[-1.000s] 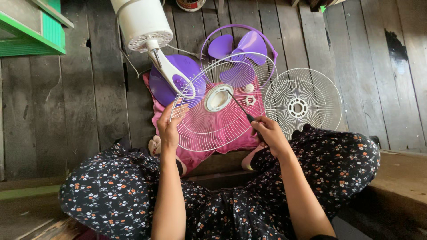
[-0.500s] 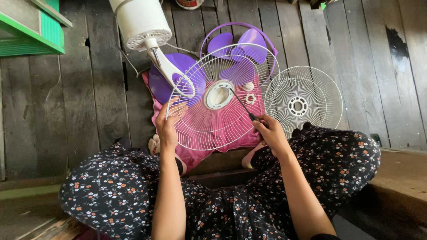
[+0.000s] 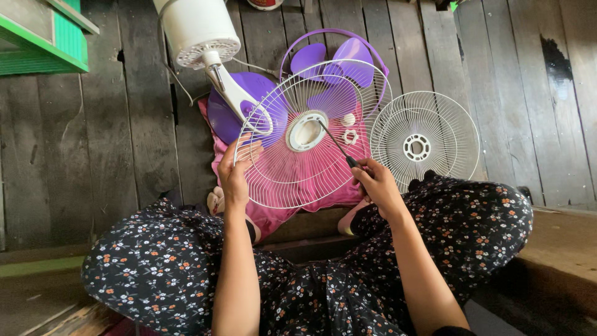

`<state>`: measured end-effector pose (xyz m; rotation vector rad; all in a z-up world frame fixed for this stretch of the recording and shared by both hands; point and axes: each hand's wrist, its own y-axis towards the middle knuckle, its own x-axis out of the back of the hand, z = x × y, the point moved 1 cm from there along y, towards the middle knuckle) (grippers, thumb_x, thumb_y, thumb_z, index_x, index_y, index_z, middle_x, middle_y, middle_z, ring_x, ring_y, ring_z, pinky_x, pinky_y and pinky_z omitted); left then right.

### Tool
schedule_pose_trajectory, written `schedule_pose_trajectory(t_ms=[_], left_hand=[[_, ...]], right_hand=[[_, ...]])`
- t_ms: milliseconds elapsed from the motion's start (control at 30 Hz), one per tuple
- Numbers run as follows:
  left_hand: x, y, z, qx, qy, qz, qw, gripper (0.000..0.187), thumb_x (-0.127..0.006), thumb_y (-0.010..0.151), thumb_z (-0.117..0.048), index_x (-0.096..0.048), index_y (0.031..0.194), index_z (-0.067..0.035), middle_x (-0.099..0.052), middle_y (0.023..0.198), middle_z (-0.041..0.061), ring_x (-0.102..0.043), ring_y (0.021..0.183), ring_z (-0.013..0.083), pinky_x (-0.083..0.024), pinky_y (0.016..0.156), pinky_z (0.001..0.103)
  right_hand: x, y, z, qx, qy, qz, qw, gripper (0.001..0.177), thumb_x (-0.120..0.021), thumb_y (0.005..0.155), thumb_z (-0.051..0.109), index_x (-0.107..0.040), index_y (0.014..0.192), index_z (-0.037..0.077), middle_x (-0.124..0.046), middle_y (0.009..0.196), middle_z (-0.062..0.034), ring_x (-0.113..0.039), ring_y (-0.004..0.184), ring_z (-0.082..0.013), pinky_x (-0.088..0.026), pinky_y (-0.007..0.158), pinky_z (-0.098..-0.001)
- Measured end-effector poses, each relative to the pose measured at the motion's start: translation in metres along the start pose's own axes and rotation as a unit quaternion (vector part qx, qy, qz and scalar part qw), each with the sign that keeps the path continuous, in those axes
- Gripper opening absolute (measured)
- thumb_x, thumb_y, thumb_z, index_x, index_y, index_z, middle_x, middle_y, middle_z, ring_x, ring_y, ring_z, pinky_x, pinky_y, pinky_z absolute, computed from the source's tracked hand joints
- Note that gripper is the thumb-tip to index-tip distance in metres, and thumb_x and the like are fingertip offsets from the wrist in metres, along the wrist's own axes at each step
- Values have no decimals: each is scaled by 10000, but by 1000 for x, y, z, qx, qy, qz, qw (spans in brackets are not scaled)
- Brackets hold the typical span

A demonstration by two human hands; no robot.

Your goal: The person assembles a small electric fan by attaching the front wire cage to the motor housing, then placing the purple fan blades onto the hub, and finally securing the rear wire cage. The person uses a screwdriver to tighten the central hub nut.

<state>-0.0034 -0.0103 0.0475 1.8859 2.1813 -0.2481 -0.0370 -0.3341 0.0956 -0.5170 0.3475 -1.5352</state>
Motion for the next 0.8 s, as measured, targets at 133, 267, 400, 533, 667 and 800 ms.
schedule_pose_trajectory(t_ms=[133, 267, 400, 533, 667, 800], left_hand=[[-1, 0, -2, 6, -1, 1, 1000, 496, -481, 923, -20, -552, 1405, 75, -704, 1257, 233, -711, 1154, 299, -558, 1055, 397], [-1, 0, -3, 2, 18, 2, 1000, 513, -464, 909, -12, -551, 1407, 71, -700, 1264, 235, -710, 1167, 301, -565, 1050, 401], [-2, 1, -2, 1, 14, -1, 1000, 516, -455, 903, -10, -555, 1404, 70, -701, 1261, 236, -712, 1164, 309, -565, 1057, 407], [-1, 1, -2, -3, 13, 4, 1000, 520, -450, 897, -7, -563, 1398, 72, -702, 1257, 235, -717, 1156, 314, -563, 1070, 410], [-1, 1, -1, -1, 16, 4, 1000, 509, -457, 904, -10, -560, 1397, 69, -699, 1257, 230, -718, 1149, 310, -561, 1066, 412], [-1, 0, -2, -3, 38, 21, 999, 524, -468, 900, -10, -555, 1411, 71, -701, 1270, 224, -702, 1185, 292, -540, 1084, 399]], right_hand=[[0, 0, -1, -1, 10, 0, 1000, 219, -631, 974, 140, -633, 1136, -7, -617, 711, -26, -489, 484, -59, -342, 394, -226], [0, -1, 1, -3, 8, 2, 1000, 223, -628, 975, 136, -638, 1142, -11, -622, 709, -29, -487, 485, -59, -341, 396, -225], [0, -2, 2, -4, 18, -1, 1000, 227, -631, 974, 139, -639, 1147, -8, -618, 710, -27, -486, 486, -58, -336, 395, -224], [-1, -3, 4, -11, 14, -6, 1000, 231, -632, 973, 147, -639, 1151, 0, -624, 712, -27, -497, 488, -60, -343, 396, -224], [0, -2, 4, -14, 16, -3, 1000, 220, -627, 977, 153, -636, 1138, 3, -619, 716, -29, -498, 493, -63, -341, 397, -225], [3, 1, 4, -49, 41, 12, 998, 192, -604, 984, 160, -624, 1098, 8, -627, 703, -45, -507, 485, -80, -344, 385, -232]])
